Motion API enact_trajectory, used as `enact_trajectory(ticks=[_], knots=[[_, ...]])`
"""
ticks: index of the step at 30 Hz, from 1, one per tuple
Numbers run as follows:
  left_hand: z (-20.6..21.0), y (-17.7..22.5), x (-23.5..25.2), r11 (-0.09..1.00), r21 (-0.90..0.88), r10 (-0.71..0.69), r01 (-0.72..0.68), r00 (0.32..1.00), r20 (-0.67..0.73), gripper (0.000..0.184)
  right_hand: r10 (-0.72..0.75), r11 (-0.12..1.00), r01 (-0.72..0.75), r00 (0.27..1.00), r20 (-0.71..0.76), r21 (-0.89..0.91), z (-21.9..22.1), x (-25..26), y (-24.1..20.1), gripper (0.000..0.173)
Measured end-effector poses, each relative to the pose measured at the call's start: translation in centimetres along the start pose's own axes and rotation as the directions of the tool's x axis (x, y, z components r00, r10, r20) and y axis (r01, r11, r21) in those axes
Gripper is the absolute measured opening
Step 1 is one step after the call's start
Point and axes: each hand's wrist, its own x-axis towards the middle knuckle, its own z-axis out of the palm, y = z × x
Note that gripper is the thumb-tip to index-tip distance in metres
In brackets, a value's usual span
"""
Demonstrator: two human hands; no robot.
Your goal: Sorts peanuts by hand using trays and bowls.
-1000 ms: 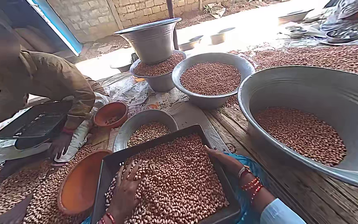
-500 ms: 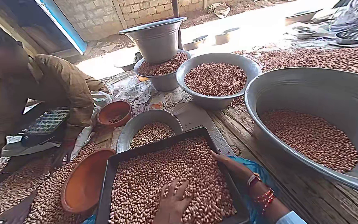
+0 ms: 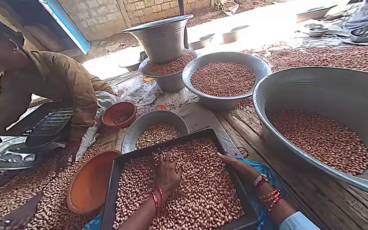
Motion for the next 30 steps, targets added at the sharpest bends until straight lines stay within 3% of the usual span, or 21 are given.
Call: enact_trajectory(ticks=[3, 7, 10, 13, 15, 17, 19, 20, 22, 26, 28, 30], knots=[[1.6, 3.8, -2.0, 0.986, -0.084, 0.148, -0.146, 0.989, 0.022, 0.068, -0.012, 1.000, 0.012, 1.000, -0.011, -0.002, 0.1, -0.1, 0.3, 0.041], [2.2, 1.5, -8.1, 0.931, -0.071, 0.362, -0.358, 0.930, 0.064, 0.044, -0.026, 0.999, 0.025, 0.999, -0.026, -0.021, 0.2, 0.0, 0.5, 0.041], [0.4, -3.4, -11.5, 0.948, 0.003, 0.314, -0.318, 0.938, 0.147, 0.041, -0.031, 0.999, 0.031, 0.999, -0.008, -0.011, 0.1, 0.1, 0.4, 0.040], [-0.9, -8.3, -11.8, 0.963, 0.155, 0.210, -0.220, 0.975, 0.075, 0.045, -0.003, 1.000, 0.003, 1.000, 0.015, -0.011, 0.0, 0.5, -0.2, 0.035], [-1.1, -9.3, -10.0, 0.968, 0.224, 0.114, -0.114, 0.993, 0.015, 0.050, 0.009, 1.000, -0.009, 1.000, 0.002, -0.006, 0.0, 0.6, -0.3, 0.032], [-0.6, -8.2, -7.3, 0.972, 0.235, 0.023, -0.020, 1.000, -0.009, 0.060, 0.015, 1.000, -0.015, 1.000, -0.014, -0.010, 0.0, 0.7, -0.3, 0.033], [-0.9, -4.5, -4.4, 0.975, 0.189, -0.141, 0.113, 0.980, 0.139, 0.076, 0.012, 1.000, -0.012, 1.000, -0.021, -0.012, 0.0, 0.6, -0.2, 0.034], [-0.9, -2.5, -3.3, 0.980, 0.142, -0.163, 0.138, 0.969, 0.186, 0.092, 0.008, 1.000, -0.008, 1.000, -0.028, -0.012, 0.0, 0.4, -0.1, 0.035], [-0.2, 1.1, -2.6, 0.992, 0.037, -0.125, 0.120, 0.964, 0.233, 0.097, -0.007, 1.000, 0.006, 0.999, -0.033, -0.020, 0.0, 0.2, 0.2, 0.036], [0.5, 3.5, -5.3, 0.993, -0.022, 0.118, -0.117, 0.941, 0.316, 0.076, -0.027, 0.999, 0.025, 0.999, -0.037, -0.048, 0.1, 0.0, 0.5, 0.042], [-1.4, 2.4, -6.8, 0.985, -0.028, 0.166, -0.173, 0.875, 0.455, 0.062, -0.032, 0.999, 0.030, 0.999, -0.041, -0.035, 0.2, 0.1, 0.4, 0.040], [-4.1, -0.2, -7.8, 0.982, -0.090, 0.191, -0.168, 0.872, 0.451, 0.043, -0.038, 0.999, 0.038, 0.999, -0.034, -0.017, 0.2, 0.1, 0.3, 0.037]])
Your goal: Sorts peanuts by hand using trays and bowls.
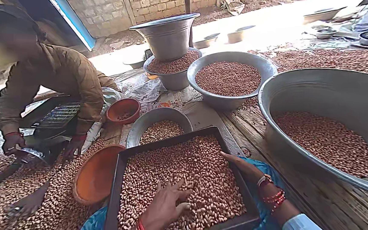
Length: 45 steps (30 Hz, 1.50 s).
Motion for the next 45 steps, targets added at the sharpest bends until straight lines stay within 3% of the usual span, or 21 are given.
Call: enact_trajectory(ticks=[2, 4, 6, 8, 10, 14, 18, 20, 25, 30, 34, 37, 39, 41, 43, 45], knots=[[-1.3, -3.2, -2.1, 1.000, -0.021, -0.021, 0.015, 0.951, -0.310, 0.023, -0.006, 1.000, 0.006, 1.000, 0.000, 0.007, 0.1, 0.0, -0.1, 0.033], [-1.9, -7.2, -2.8, 0.996, 0.075, 0.010, 0.058, 0.725, -0.689, 0.015, -0.014, 1.000, 0.014, 1.000, 0.009, 0.011, 0.2, 0.0, -0.3, 0.031], [-2.8, -10.6, -2.8, 0.981, 0.120, 0.019, 0.149, 0.547, -0.837, 0.016, -0.024, 1.000, 0.023, 1.000, 0.015, 0.016, 0.2, 0.0, -0.2, 0.031], [-3.3, -12.6, -2.4, 0.981, 0.082, -0.017, 0.174, 0.503, -0.864, 0.015, -0.024, 1.000, 0.024, 1.000, 0.004, 0.010, 0.2, 0.0, -0.2, 0.031], [-3.1, -13.7, -1.5, 0.985, 0.057, -0.035, 0.160, 0.521, -0.853, 0.013, -0.021, 1.000, 0.021, 1.000, -0.007, 0.009, 0.3, -0.1, -0.3, 0.031], [-3.0, -13.7, -0.3, 0.978, 0.035, -0.103, 0.205, 0.622, -0.777, 0.017, -0.013, 1.000, 0.014, 0.999, -0.043, 0.014, 0.7, -0.7, -0.6, 0.031], [-3.3, -13.1, -1.0, 0.966, -0.235, -0.257, 0.109, 0.539, -0.802, 0.016, -0.014, 1.000, 0.014, 0.998, -0.053, 0.002, 0.4, -0.5, -0.3, 0.033], [-3.0, -13.1, -1.4, 0.952, -0.297, -0.289, 0.075, 0.545, -0.787, 0.020, -0.011, 1.000, 0.011, 0.999, -0.039, 0.018, 0.3, -0.4, -0.3, 0.031], [-1.3, -12.6, -0.9, 0.988, -0.066, -0.143, 0.140, 0.665, -0.733, 0.017, -0.027, 0.999, 0.028, 0.999, -0.032, 0.023, 0.4, -0.3, -0.4, 0.031], [-0.5, -12.2, -0.2, 0.975, 0.064, -0.098, 0.213, 0.671, -0.735, 0.017, -0.023, 1.000, 0.024, 0.999, -0.036, 0.020, 0.5, -0.4, -0.4, 0.030], [-0.5, -11.9, -0.1, 0.961, 0.055, -0.151, 0.270, 0.682, -0.716, 0.016, -0.032, 0.999, 0.032, 0.999, -0.036, 0.017, 0.5, -0.5, -0.3, 0.030], [-0.8, -12.5, -0.6, 0.982, -0.131, -0.187, 0.135, 0.625, -0.758, 0.011, -0.029, 0.999, 0.030, 0.999, -0.032, 0.023, 0.5, -0.4, -0.3, 0.031], [-1.0, -12.9, -1.2, 0.903, -0.422, -0.286, -0.075, 0.629, -0.723, 0.009, -0.039, 0.999, 0.040, 0.999, -0.015, 0.012, 0.2, -0.3, -0.1, 0.031], [-0.7, -12.8, -2.0, 0.632, -0.709, -0.306, -0.313, 0.740, -0.599, 0.016, -0.032, 0.999, 0.032, 0.999, -0.025, 0.003, 0.3, -0.4, -0.2, 0.031], [0.2, -11.7, -3.1, 0.426, -0.848, -0.175, -0.316, 0.891, -0.420, 0.025, -0.011, 1.000, 0.011, 0.999, -0.035, 0.005, 0.5, -0.4, -0.5, 0.031], [1.7, -10.7, -3.9, 0.407, -0.898, 0.122, -0.164, 0.985, -0.124, 0.028, -0.007, 1.000, 0.007, 0.999, -0.040, 0.010, 0.6, -0.4, -0.6, 0.030]])
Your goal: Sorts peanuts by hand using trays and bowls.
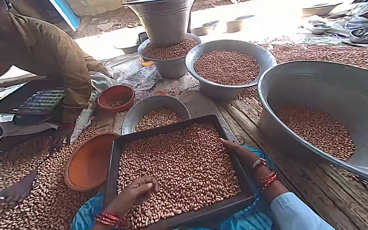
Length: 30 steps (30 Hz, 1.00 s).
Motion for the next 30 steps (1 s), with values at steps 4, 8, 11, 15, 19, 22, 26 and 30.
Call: enact_trajectory(ticks=[4, 8, 11, 15, 19, 22, 26, 30], knots=[[1.4, -1.4, 0.7, 0.958, 0.210, -0.254, 0.195, 0.918, 0.303, 0.034, -0.002, 1.000, 0.001, 1.000, 0.020, 0.019, 0.0, 0.0, 0.0, 0.029], [-0.8, 0.5, 2.1, 0.916, 0.373, -0.002, 0.144, 0.934, -0.356, 0.033, -0.021, 1.000, 0.021, 1.000, 0.013, 0.017, -0.1, 0.3, 0.4, 0.030], [-1.7, 1.8, 2.3, 0.858, 0.509, 0.252, 0.068, 0.808, -0.533, 0.036, -0.045, 0.999, 0.045, 0.999, 0.022, 0.000, -0.2, 0.1, 0.6, 0.032], [-0.2, 2.0, 0.5, 0.713, 0.695, 0.308, 0.093, 0.848, -0.430, 0.017, -0.035, 0.999, 0.034, 0.999, -0.018, -0.024, 0.2, -0.1, 0.5, 0.034], [2.0, 0.1, -2.0, 0.459, 0.881, 0.290, 0.115, 0.918, -0.271, 0.012, -0.028, 0.999, 0.027, 0.999, -0.040, -0.019, 0.2, 0.1, 0.7, 0.032], [2.7, -1.9, -2.9, 0.380, 0.919, 0.342, 0.104, 0.907, -0.244, 0.014, -0.024, 1.000, 0.023, 0.998, -0.051, -0.012, 0.4, -0.1, 0.4, 0.032], [3.2, -3.4, -2.8, 0.344, 0.932, 0.373, 0.111, 0.895, -0.245, 0.014, -0.028, 1.000, 0.027, 0.997, -0.070, -0.009, 0.7, -0.3, 0.3, 0.030], [3.4, -2.9, -2.4, 0.369, 0.915, 0.233, 0.162, 0.937, -0.260, 0.014, -0.055, 0.998, 0.053, 0.996, -0.076, -0.025, 0.9, -0.5, 0.3, 0.031]])
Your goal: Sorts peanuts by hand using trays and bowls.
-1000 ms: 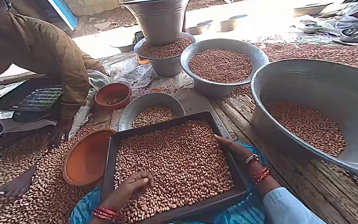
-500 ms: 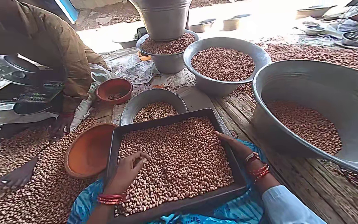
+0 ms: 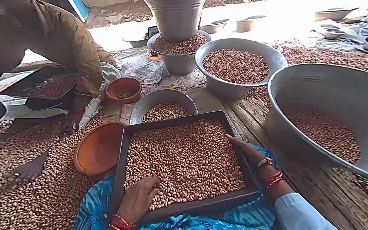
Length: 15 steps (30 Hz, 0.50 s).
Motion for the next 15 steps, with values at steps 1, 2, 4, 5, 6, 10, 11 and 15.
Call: enact_trajectory(ticks=[1, 2, 4, 5, 6, 10, 11, 15], knots=[[-0.4, 0.1, 0.2, 0.999, -0.022, -0.030, 0.031, 0.998, 0.057, 0.015, -0.007, 1.000, 0.007, 1.000, 0.004, -0.004, 0.0, 0.0, 0.1, 0.032], [-0.8, 0.1, 0.3, 0.996, -0.063, -0.050, 0.055, 0.995, 0.082, 0.016, -0.015, 1.000, 0.015, 1.000, 0.007, -0.009, -0.1, 0.1, 0.2, 0.032], [-1.3, -0.9, 0.3, 0.970, -0.234, -0.074, 0.069, 0.997, -0.011, 0.017, -0.025, 1.000, 0.025, 1.000, 0.010, -0.016, -0.3, 0.3, 0.4, 0.032], [-1.6, -1.6, 0.4, 0.951, -0.305, -0.092, 0.052, 0.989, -0.119, 0.019, -0.029, 0.999, 0.029, 1.000, 0.011, -0.015, -0.4, 0.3, 0.5, 0.032], [-2.0, -2.1, 0.3, 0.939, -0.343, -0.113, 0.033, 0.970, -0.215, 0.024, -0.029, 0.999, 0.029, 1.000, 0.010, -0.014, -0.5, 0.2, 0.6, 0.032], [-3.2, -2.5, 0.6, 0.960, -0.274, -0.154, 0.060, 0.930, -0.335, 0.028, -0.017, 1.000, 0.017, 1.000, 0.000, -0.016, -0.2, 0.1, 0.2, 0.033], [-2.7, -2.3, 0.8, 0.976, -0.208, -0.128, 0.056, 0.928, -0.351, 0.022, -0.016, 1.000, 0.016, 1.000, 0.003, -0.016, -0.2, 0.1, 0.1, 0.033], [-0.9, -1.6, 1.4, 0.999, -0.001, -0.049, 0.052, 0.940, -0.339, 0.016, -0.025, 0.999, 0.025, 1.000, 0.010, -0.021, -0.2, 0.1, 0.2, 0.033]])
